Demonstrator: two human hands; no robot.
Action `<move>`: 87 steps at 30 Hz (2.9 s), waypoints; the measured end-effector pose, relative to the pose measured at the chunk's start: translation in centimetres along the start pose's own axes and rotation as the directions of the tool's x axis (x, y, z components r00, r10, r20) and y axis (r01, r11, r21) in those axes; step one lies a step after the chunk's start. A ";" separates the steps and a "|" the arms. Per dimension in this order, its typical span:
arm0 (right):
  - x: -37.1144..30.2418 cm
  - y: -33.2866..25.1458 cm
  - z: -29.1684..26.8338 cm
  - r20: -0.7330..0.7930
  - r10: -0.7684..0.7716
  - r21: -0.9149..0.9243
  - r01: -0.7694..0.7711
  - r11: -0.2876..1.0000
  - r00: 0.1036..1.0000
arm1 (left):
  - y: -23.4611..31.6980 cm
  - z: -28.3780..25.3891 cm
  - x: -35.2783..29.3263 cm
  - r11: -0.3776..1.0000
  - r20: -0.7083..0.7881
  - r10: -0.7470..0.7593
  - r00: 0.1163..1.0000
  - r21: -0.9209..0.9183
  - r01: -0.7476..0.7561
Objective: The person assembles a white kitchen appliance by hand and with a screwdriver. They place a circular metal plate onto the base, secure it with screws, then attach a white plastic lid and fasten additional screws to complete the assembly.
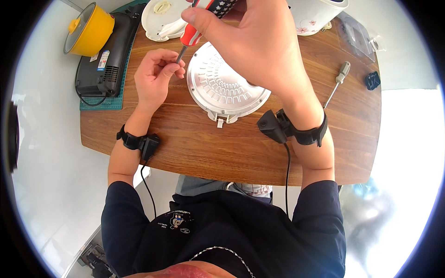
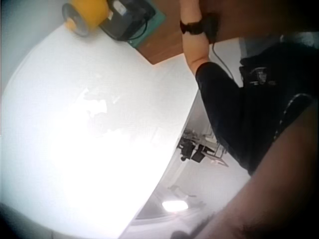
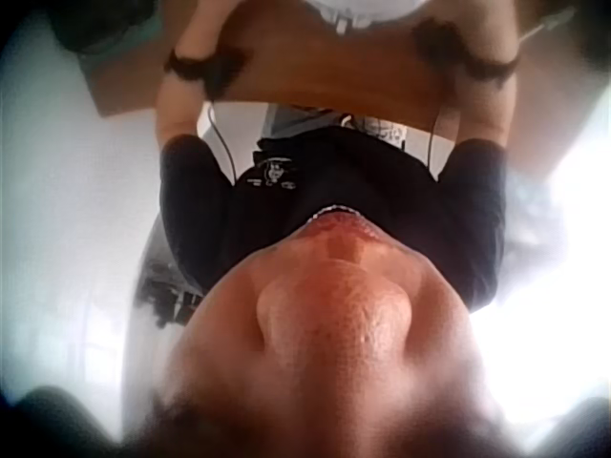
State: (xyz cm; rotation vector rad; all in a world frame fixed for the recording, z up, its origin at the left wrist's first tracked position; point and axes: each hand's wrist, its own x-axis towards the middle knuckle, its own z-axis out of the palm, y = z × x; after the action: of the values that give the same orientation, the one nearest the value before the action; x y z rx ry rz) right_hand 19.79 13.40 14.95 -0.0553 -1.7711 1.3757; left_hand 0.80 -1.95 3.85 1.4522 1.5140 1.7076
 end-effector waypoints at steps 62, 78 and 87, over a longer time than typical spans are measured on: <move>-0.4 -3.5 -10.9 0.243 0.258 -0.767 0.022 0.642 0.935 | -0.3 13.9 10.0 0.909 0.617 -0.178 0.767 0.402 -0.112; -1.5 -6.0 -10.2 0.294 0.162 -0.817 0.160 0.553 0.942 | -0.7 13.6 9.9 0.919 0.647 -0.112 0.754 0.356 -0.168; -0.9 -2.2 -10.7 0.277 0.034 -0.855 0.230 0.465 0.960 | -1.3 13.7 10.0 0.942 0.667 -0.110 0.737 0.305 -0.136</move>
State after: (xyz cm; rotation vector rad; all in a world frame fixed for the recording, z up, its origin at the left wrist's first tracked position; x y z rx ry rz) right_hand 28.22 20.30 16.36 -0.3444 -2.5071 0.2121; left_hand 8.89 12.98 4.79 1.9732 1.3853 0.7513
